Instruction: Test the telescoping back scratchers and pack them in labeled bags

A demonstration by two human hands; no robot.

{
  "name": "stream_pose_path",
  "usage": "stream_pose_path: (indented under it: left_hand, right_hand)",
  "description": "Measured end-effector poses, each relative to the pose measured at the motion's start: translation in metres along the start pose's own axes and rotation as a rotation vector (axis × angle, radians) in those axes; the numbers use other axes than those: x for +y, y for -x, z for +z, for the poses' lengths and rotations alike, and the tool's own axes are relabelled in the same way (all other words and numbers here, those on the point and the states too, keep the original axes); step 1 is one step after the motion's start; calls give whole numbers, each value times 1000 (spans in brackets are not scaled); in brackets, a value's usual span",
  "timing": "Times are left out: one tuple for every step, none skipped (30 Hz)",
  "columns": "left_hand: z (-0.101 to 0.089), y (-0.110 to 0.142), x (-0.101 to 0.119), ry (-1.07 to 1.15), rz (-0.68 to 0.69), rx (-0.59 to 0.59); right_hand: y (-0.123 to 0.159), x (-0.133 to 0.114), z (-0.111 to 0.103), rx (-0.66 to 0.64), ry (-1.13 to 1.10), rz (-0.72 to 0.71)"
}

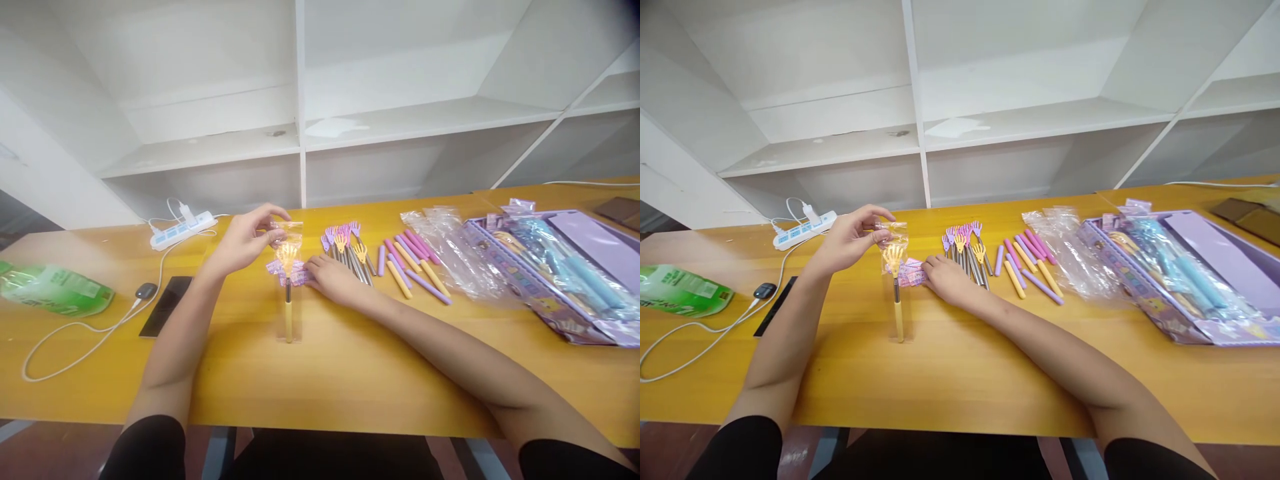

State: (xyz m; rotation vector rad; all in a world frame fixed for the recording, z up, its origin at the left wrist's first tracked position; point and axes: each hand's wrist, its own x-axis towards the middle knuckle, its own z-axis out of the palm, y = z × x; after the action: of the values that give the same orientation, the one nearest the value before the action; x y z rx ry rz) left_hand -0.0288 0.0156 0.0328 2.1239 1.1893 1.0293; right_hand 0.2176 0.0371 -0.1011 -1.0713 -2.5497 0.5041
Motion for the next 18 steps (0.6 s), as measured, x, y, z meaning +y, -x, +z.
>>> stream_pose_path:
  left_hand:
    - [1, 0, 0, 3, 1, -2]
    - [1, 0, 0, 8, -2, -4]
    - [2, 0, 0, 15, -5, -3]
    - [2, 0, 0, 24, -10, -1]
    - [2, 0, 0, 33, -16, 2]
    - [3, 0, -1, 45, -24, 4]
    - [3, 0, 0, 58, -32, 6]
    - [4, 0, 0, 70, -40, 5]
    - [4, 0, 1, 81, -47, 2]
    - [5, 0, 1, 89, -54, -1]
    - [5, 0, 2, 93, -59, -2]
    - [6, 0, 3, 95, -61, -2]
    - [6, 0, 4, 97, -62, -2]
    - [6, 0, 4, 98, -62, -3]
    - [6, 0, 5, 98, -63, -4]
    - [7, 0, 5, 98, -63, -5]
    - [7, 0, 5, 97, -61, -6]
    - [7, 0, 5, 93, -58, -6]
  right_hand:
    - [-1, 0, 4, 4, 13, 5]
    - [-2, 1, 6, 8, 19, 9]
    - [-2, 2, 7, 14, 18, 12]
    - [-2, 4, 7, 21, 13, 15]
    - [-2, 6, 6, 29, 3, 18]
    - [-2, 8, 5, 39, -11, 23]
    - [-2, 10, 4, 51, -29, 29]
    - [-2, 11, 3, 62, -50, 34]
    - [-2, 12, 1, 71, -75, 40]
    - [-3, 12, -1, 82, -103, 44]
    - [-4, 10, -3, 94, -131, 48]
    - [-4, 8, -7, 113, -153, 57]
    - [-3, 4, -13, 159, -180, 70]
    - [-1, -1, -19, 247, -216, 84]
    - [2, -7, -26, 371, -258, 87]
    - [5, -14, -35, 512, -300, 72]
    - [9, -21, -43, 652, -336, 37]
    - [14, -28, -50, 764, -357, -15]
